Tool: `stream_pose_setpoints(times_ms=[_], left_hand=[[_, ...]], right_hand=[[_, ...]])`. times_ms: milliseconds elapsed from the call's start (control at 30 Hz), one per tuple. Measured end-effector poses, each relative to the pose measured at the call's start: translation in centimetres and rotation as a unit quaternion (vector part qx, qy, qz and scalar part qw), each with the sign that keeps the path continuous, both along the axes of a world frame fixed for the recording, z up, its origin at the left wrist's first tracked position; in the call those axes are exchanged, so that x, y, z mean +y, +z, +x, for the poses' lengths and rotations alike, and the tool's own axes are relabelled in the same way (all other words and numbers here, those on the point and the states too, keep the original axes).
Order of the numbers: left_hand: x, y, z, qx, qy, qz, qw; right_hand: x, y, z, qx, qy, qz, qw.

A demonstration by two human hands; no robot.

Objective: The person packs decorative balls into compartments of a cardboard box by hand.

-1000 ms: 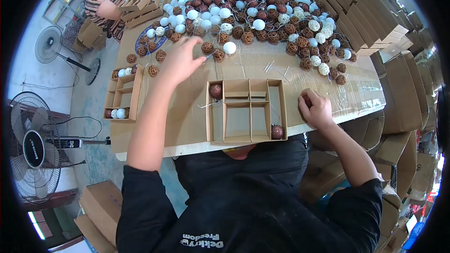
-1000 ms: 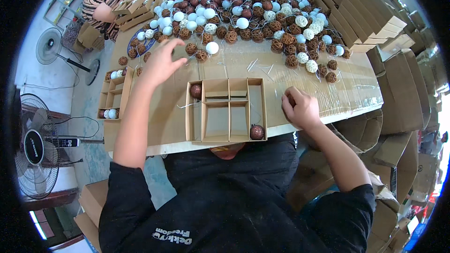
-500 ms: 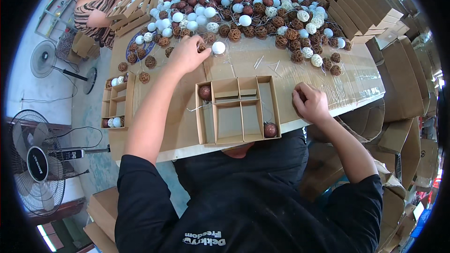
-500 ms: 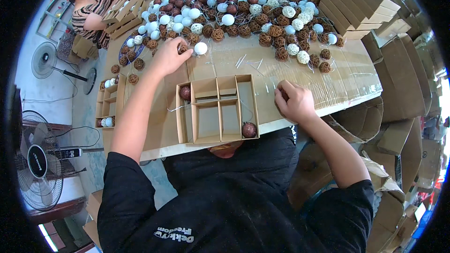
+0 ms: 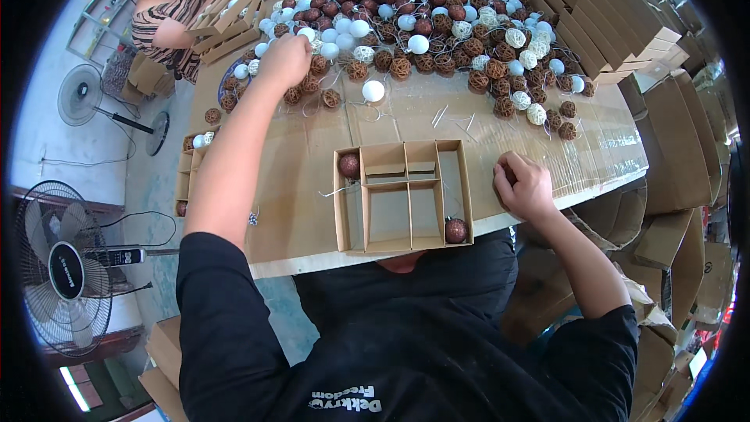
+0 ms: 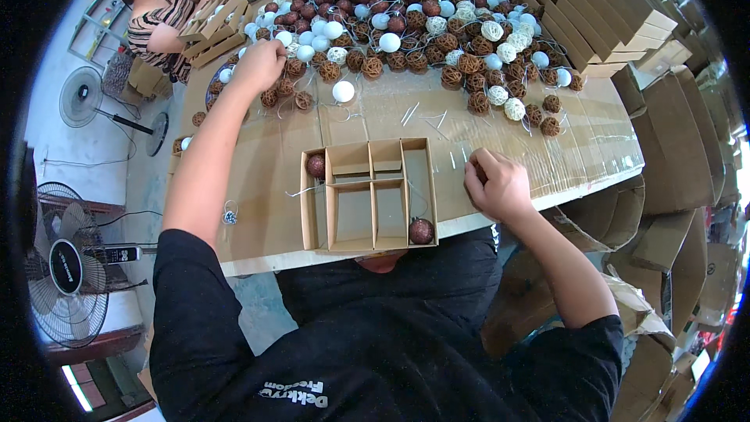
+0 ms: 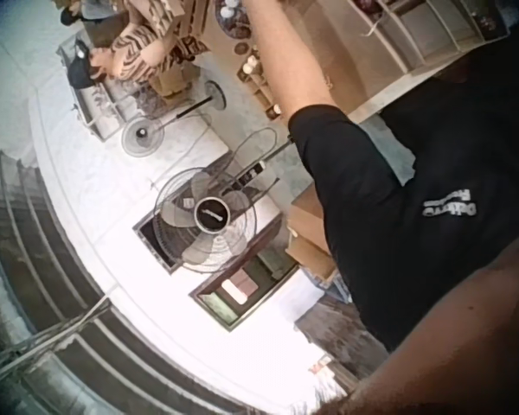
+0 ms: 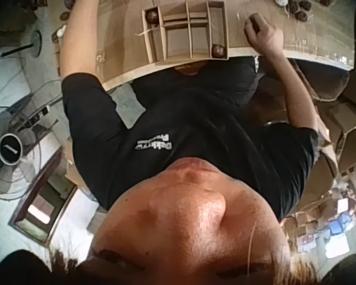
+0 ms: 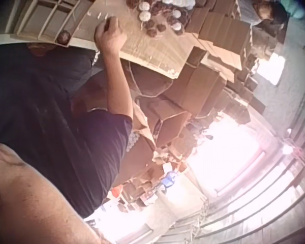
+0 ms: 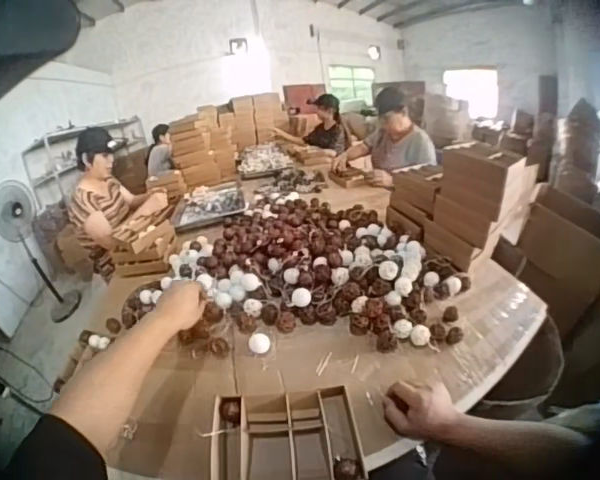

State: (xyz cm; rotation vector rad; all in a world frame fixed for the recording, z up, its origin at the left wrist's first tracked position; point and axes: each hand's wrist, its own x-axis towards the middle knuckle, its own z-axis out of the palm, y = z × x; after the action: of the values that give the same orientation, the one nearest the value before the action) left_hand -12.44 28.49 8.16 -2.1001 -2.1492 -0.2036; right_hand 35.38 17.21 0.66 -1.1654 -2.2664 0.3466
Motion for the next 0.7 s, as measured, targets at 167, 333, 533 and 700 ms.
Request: stream_pose_setpoints(times_ms=[167, 333, 533, 700], left_hand=[[2.3, -0.9, -2.2, -0.048, -0.045, 0.023, 0.998], [3.9, -2.7, -1.5, -0.038, -0.023, 0.004, 0.999], [4.5, -3.7, -0.9, -0.038, 0.032, 0.028, 0.998], [4.0, -3.1, -0.6, -0.110, 0.006, 0.105, 0.988]], right_hand=[[0.1, -0.1, 0.1, 0.010, 0.001, -0.005, 1.000], [0.1, 0.2, 0.1, 0.000, -0.004, -0.011, 1.000], [0.0, 0.0, -0.2, 0.018, -0.002, -0.007, 1.000], [0.0, -0.2, 0.3, 0.007, -0.011, -0.006, 1.000]])
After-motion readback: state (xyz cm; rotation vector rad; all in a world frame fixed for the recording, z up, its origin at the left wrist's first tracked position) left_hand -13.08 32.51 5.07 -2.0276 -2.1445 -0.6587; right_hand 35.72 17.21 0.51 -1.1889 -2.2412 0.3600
